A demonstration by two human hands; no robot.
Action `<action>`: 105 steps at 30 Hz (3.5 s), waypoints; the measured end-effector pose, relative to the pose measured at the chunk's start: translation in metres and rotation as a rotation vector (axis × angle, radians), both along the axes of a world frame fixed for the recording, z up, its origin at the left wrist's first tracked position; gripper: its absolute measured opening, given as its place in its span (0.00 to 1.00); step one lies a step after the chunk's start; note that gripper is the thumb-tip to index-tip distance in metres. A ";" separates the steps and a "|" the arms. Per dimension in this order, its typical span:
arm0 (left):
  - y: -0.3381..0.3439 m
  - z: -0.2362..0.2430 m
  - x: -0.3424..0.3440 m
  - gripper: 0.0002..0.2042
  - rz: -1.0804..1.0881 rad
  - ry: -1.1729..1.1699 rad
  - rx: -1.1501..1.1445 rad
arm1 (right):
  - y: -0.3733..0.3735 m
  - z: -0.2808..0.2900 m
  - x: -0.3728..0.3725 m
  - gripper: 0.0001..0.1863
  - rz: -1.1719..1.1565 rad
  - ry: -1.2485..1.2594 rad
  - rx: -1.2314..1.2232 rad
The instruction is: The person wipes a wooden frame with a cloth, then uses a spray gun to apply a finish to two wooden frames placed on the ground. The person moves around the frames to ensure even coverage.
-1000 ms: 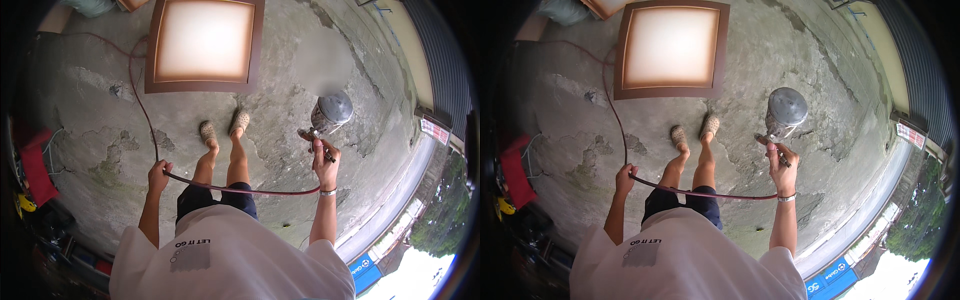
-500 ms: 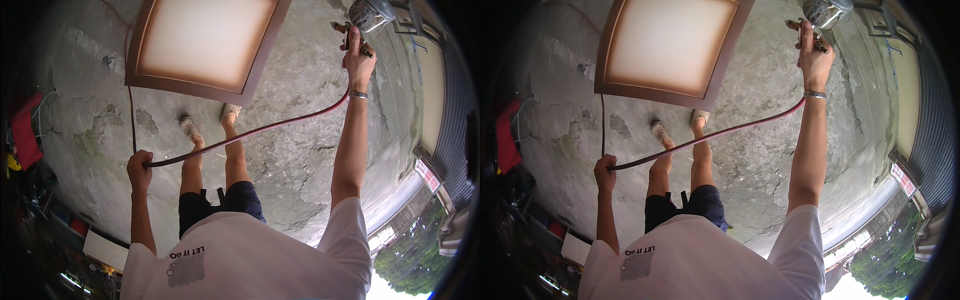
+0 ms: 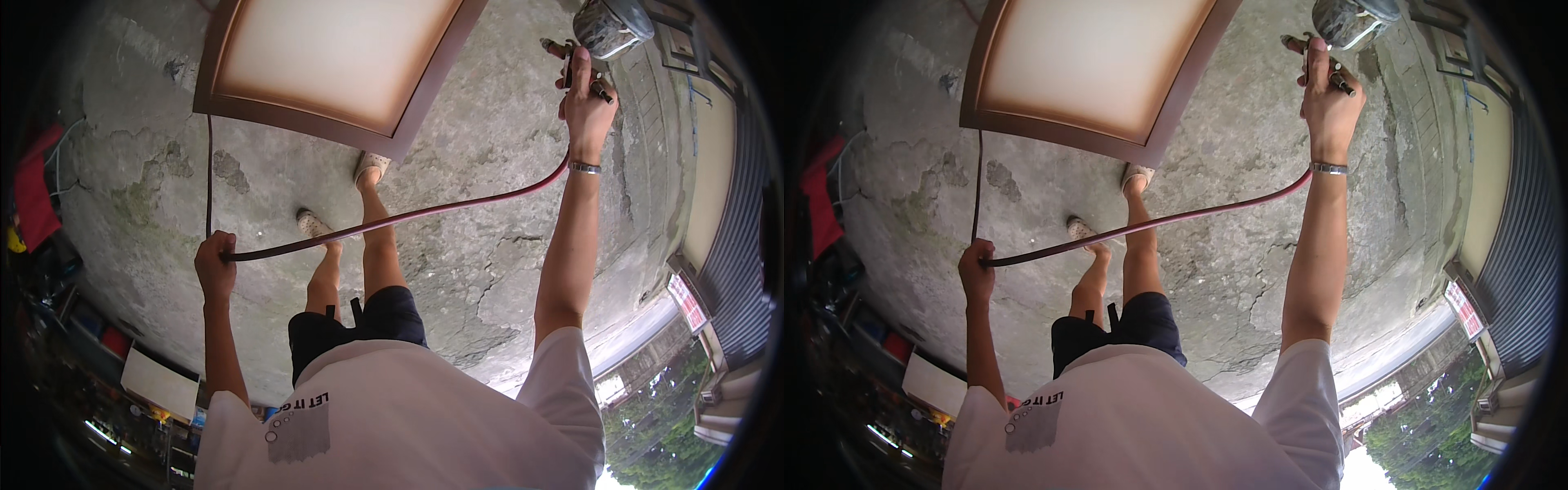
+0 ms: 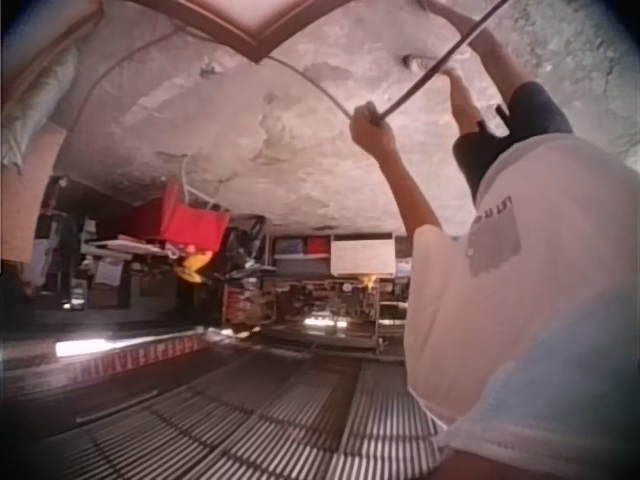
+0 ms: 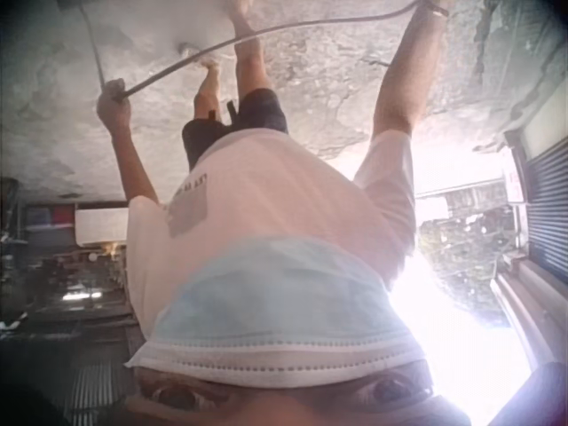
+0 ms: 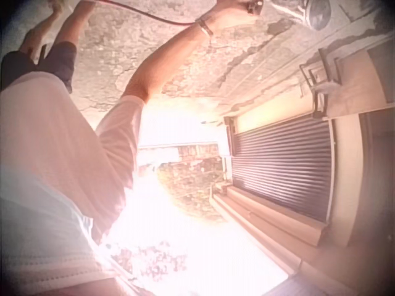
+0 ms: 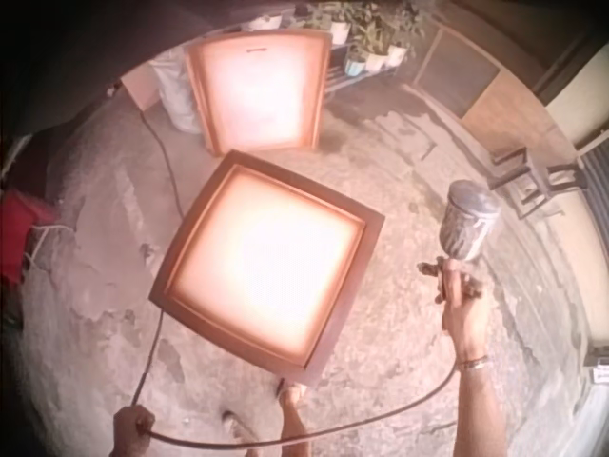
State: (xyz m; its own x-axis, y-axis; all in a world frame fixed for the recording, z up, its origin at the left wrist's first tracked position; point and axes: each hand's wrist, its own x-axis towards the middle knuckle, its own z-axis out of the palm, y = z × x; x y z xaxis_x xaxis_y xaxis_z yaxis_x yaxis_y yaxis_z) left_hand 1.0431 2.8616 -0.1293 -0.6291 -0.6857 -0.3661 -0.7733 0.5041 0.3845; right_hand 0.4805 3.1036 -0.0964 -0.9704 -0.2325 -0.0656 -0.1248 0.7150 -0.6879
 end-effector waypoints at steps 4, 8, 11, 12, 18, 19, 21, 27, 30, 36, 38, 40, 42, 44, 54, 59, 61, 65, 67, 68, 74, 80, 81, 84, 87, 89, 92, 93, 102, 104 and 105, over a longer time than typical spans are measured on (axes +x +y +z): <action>-0.002 0.001 0.024 0.14 -0.016 0.038 -0.045 | 0.027 0.000 0.067 0.31 0.017 -0.101 0.006; -0.007 0.009 0.050 0.14 -0.069 0.050 -0.081 | 0.055 0.001 0.129 0.28 0.052 -0.148 0.022; -0.008 0.013 0.065 0.14 -0.101 0.040 -0.101 | 0.073 0.008 0.172 0.26 0.074 -0.205 -0.009; -0.007 0.015 0.068 0.14 -0.107 0.056 -0.108 | 0.076 0.016 0.185 0.28 0.068 -0.246 0.041; -0.006 0.017 0.078 0.14 -0.158 0.085 -0.090 | 0.115 0.032 0.254 0.26 0.157 -0.313 0.010; -0.003 0.019 0.078 0.14 -0.160 0.083 -0.085 | 0.117 0.040 0.262 0.26 0.181 -0.359 0.048; 0.000 0.020 0.077 0.14 -0.164 0.068 -0.073 | 0.122 0.050 0.272 0.25 0.165 -0.487 0.084; 0.000 0.015 0.057 0.13 -0.192 0.094 -0.059 | 0.092 0.038 0.216 0.23 0.204 -0.376 0.045; 0.000 0.018 0.041 0.12 -0.154 0.048 -0.050 | 0.060 0.019 0.154 0.23 0.211 -0.203 0.085; -0.005 0.018 0.012 0.09 -0.097 -0.006 -0.043 | -0.005 -0.003 0.020 0.31 0.056 -0.009 0.016; -0.006 0.019 0.003 0.08 -0.079 -0.013 -0.044 | -0.022 -0.012 -0.022 0.28 0.065 0.096 -0.033; -0.006 0.017 -0.013 0.07 -0.053 0.010 -0.021 | -0.033 -0.003 -0.056 0.27 -0.002 0.138 -0.046; -0.003 0.019 -0.024 0.06 -0.028 0.019 -0.004 | -0.039 -0.004 -0.083 0.27 -0.027 0.240 -0.119; -0.002 0.020 -0.031 0.06 -0.012 0.031 0.019 | -0.039 -0.003 -0.101 0.25 -0.024 0.276 -0.216; -0.008 0.016 -0.002 0.07 -0.066 0.056 -0.034 | 0.024 -0.001 0.030 0.29 0.012 -0.061 -0.047; -0.018 0.019 0.019 0.09 -0.159 0.070 -0.081 | 0.069 -0.001 0.113 0.29 -0.040 -0.207 -0.015; -0.018 0.022 0.025 0.10 -0.154 0.066 -0.074 | 0.079 0.003 0.142 0.27 -0.013 -0.232 -0.034; -0.016 0.031 0.027 0.10 -0.154 0.101 -0.070 | 0.104 0.016 0.200 0.25 0.029 -0.351 -0.013; -0.014 0.033 0.030 0.10 -0.179 0.126 -0.080 | 0.119 0.016 0.229 0.25 0.093 -0.352 -0.035; -0.014 0.033 0.031 0.11 -0.191 0.137 -0.083 | 0.126 0.026 0.241 0.23 0.085 -0.437 0.038; -0.015 0.030 0.035 0.10 -0.258 0.093 -0.089 | 0.132 0.038 0.255 0.23 0.084 -0.540 0.048; -0.016 0.031 0.008 0.09 -0.245 0.109 -0.057 | 0.107 0.000 0.153 0.25 0.042 -0.310 -0.010; -0.016 0.032 0.004 0.08 -0.233 0.094 -0.061 | 0.095 -0.003 0.132 0.25 0.025 -0.280 0.021; -0.019 0.033 -0.010 0.06 -0.199 0.052 -0.063 | 0.066 -0.018 0.071 0.28 -0.031 -0.172 -0.021; -0.018 0.036 -0.024 0.05 -0.159 0.019 -0.063 | 0.038 -0.029 0.010 0.28 -0.014 -0.099 0.013; -0.017 0.037 -0.032 0.05 -0.148 0.014 -0.075 | 0.016 -0.030 -0.022 0.25 0.022 -0.032 -0.059; -0.018 0.037 -0.044 0.05 -0.117 0.007 -0.051 | -0.004 -0.031 -0.073 0.24 0.038 0.095 -0.151; -0.017 0.036 -0.047 0.05 -0.117 0.015 -0.047 | -0.009 -0.033 -0.090 0.25 -0.031 0.109 -0.180; -0.019 0.026 -0.029 0.04 -0.053 0.014 -0.003 | 0.003 -0.027 -0.077 0.30 -0.083 0.121 -0.167; -0.019 0.026 -0.014 0.04 -0.043 0.030 -0.022 | 0.020 -0.029 -0.033 0.31 -0.014 0.033 -0.125; -0.021 0.026 -0.007 0.04 -0.055 0.025 -0.028 | 0.024 -0.019 -0.004 0.31 -0.030 -0.015 -0.089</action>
